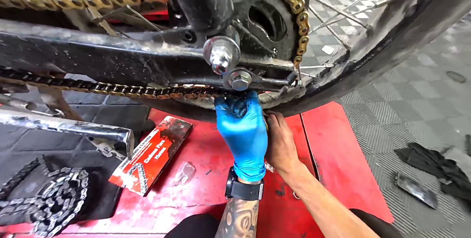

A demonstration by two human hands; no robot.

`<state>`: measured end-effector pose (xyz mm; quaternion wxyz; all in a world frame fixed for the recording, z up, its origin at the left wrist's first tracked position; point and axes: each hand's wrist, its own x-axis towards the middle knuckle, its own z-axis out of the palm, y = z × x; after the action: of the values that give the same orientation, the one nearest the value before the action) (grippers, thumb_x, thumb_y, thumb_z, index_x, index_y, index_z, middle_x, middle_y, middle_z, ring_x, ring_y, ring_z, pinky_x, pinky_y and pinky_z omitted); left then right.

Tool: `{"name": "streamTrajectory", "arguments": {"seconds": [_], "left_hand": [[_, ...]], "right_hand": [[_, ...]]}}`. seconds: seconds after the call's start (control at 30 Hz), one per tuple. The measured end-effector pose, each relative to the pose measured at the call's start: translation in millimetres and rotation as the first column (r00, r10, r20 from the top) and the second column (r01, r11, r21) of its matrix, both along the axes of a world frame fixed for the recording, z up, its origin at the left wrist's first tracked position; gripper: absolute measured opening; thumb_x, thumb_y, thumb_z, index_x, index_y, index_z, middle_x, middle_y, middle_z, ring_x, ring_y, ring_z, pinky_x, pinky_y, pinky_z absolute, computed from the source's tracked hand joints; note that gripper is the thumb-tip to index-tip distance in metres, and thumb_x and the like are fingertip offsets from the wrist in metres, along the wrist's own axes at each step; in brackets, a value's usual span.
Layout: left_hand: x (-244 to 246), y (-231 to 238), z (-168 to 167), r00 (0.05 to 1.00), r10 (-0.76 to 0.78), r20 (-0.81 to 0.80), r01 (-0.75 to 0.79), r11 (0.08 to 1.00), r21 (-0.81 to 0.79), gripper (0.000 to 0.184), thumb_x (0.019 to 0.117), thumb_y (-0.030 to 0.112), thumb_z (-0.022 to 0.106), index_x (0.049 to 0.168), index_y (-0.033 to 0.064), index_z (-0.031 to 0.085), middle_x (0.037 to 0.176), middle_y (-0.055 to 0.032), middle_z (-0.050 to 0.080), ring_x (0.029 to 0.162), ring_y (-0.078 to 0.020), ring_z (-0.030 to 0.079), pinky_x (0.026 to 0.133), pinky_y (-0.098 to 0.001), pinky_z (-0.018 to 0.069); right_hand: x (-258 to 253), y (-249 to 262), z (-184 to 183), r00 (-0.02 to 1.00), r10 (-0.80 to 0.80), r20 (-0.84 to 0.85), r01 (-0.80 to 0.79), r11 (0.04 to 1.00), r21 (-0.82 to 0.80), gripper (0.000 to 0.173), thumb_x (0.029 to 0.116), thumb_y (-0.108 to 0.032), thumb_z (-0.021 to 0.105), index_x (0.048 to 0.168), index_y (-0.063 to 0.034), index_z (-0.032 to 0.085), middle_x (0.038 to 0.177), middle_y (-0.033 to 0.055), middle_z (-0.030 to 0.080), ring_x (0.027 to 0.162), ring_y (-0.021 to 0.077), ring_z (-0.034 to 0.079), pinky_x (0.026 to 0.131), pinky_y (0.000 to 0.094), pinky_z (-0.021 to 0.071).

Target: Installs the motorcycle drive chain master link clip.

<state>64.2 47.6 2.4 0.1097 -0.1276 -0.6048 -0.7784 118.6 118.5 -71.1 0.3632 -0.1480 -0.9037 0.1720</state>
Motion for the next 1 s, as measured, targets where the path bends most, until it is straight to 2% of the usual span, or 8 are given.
{"name": "streamTrajectory", "arguments": {"seconds": [0.13,0.2,0.27,0.37,0.5,0.63,0.7,1.0], "left_hand": [[-0.2,2.5,-26.6,0.998,0.053,-0.021,-0.053,0.998,-0.016,0.054,0.0950,0.013,0.073,0.141,-0.0020,0.049,0.113,-0.0069,0.070,0.101,-0.0088,0.071,0.090,-0.0266,0.0600],[-5.8,5.0,-56.5,0.988,0.130,-0.089,-0.130,0.992,0.008,0.053,0.0902,0.009,0.076,0.135,-0.0075,0.052,0.109,-0.0114,0.070,0.095,-0.0136,0.071,0.083,-0.0288,0.0618],[-8.5,5.6,-39.3,0.984,0.139,0.110,-0.131,0.988,-0.078,0.049,0.0913,0.011,0.077,0.135,0.0031,0.056,0.111,-0.0032,0.072,0.101,-0.0096,0.071,0.093,-0.0297,0.0601],[-18.1,14.2,-74.5,0.952,0.267,-0.151,-0.281,0.956,-0.079,0.050,0.0947,0.022,0.075,0.135,-0.0011,0.056,0.109,-0.0056,0.072,0.097,-0.0110,0.072,0.086,-0.0298,0.0623],[3.1,6.0,-61.7,0.964,0.235,-0.121,-0.248,0.964,-0.096,0.056,0.0931,0.019,0.076,0.138,-0.0027,0.052,0.107,-0.0074,0.072,0.090,-0.0102,0.072,0.080,-0.0269,0.0619],[9.5,17.7,10.4,0.955,0.262,0.140,-0.237,0.956,-0.170,0.061,0.0936,0.016,0.074,0.146,-0.0002,0.047,0.100,-0.0017,0.074,0.082,0.0014,0.070,0.079,-0.0185,0.0592],[6.6,22.5,12.1,0.949,0.292,0.120,-0.276,0.952,-0.136,0.061,0.0918,0.011,0.074,0.144,-0.0061,0.047,0.096,-0.0021,0.074,0.081,0.0032,0.069,0.080,-0.0160,0.0580],[5.9,20.9,6.6,0.956,0.279,0.084,-0.267,0.954,-0.136,0.062,0.0934,0.009,0.072,0.146,-0.0075,0.044,0.100,-0.0043,0.074,0.084,0.0022,0.069,0.083,-0.0168,0.0571]], "right_hand": [[3.2,-0.1,-1.9,1.000,-0.001,0.019,0.001,1.000,-0.009,0.031,0.0929,-0.028,0.067,0.107,-0.0005,0.066,0.117,0.0179,0.065,0.109,0.0318,0.066,0.089,0.0447,0.0576],[4.3,0.1,-1.7,1.000,0.000,0.026,0.000,1.000,-0.011,0.030,0.0941,-0.027,0.066,0.109,-0.0007,0.066,0.118,0.0179,0.065,0.111,0.0318,0.066,0.091,0.0449,0.0571],[5.0,0.6,-0.8,0.999,0.001,0.037,-0.001,1.000,-0.007,0.030,0.0940,-0.027,0.066,0.109,-0.0011,0.066,0.118,0.0177,0.065,0.110,0.0319,0.065,0.090,0.0449,0.0570],[7.2,-1.0,3.0,0.998,0.001,0.061,0.000,1.000,-0.012,0.030,0.0928,-0.025,0.067,0.111,-0.0010,0.066,0.120,0.0181,0.064,0.112,0.0330,0.065,0.090,0.0459,0.0570],[9.0,-2.3,8.5,0.998,0.007,0.067,-0.006,1.000,-0.009,0.026,0.0897,-0.015,0.066,0.111,0.0010,0.066,0.120,0.0203,0.064,0.111,0.0355,0.065,0.089,0.0482,0.0571],[12.7,-2.6,10.3,0.998,0.025,0.049,-0.025,1.000,-0.008,0.027,0.0900,-0.011,0.063,0.113,0.0011,0.066,0.121,0.0203,0.063,0.111,0.0355,0.064,0.089,0.0481,0.0563],[14.6,-1.5,11.0,0.998,0.029,0.052,-0.029,1.000,-0.003,0.028,0.0895,-0.012,0.063,0.115,0.0000,0.067,0.122,0.0193,0.063,0.113,0.0350,0.063,0.090,0.0476,0.0560],[20.1,0.8,14.9,0.992,0.050,0.120,-0.049,0.999,-0.006,0.032,0.0953,-0.023,0.058,0.117,-0.0017,0.067,0.131,0.0161,0.061,0.120,0.0321,0.061,0.096,0.0470,0.0539]]}}
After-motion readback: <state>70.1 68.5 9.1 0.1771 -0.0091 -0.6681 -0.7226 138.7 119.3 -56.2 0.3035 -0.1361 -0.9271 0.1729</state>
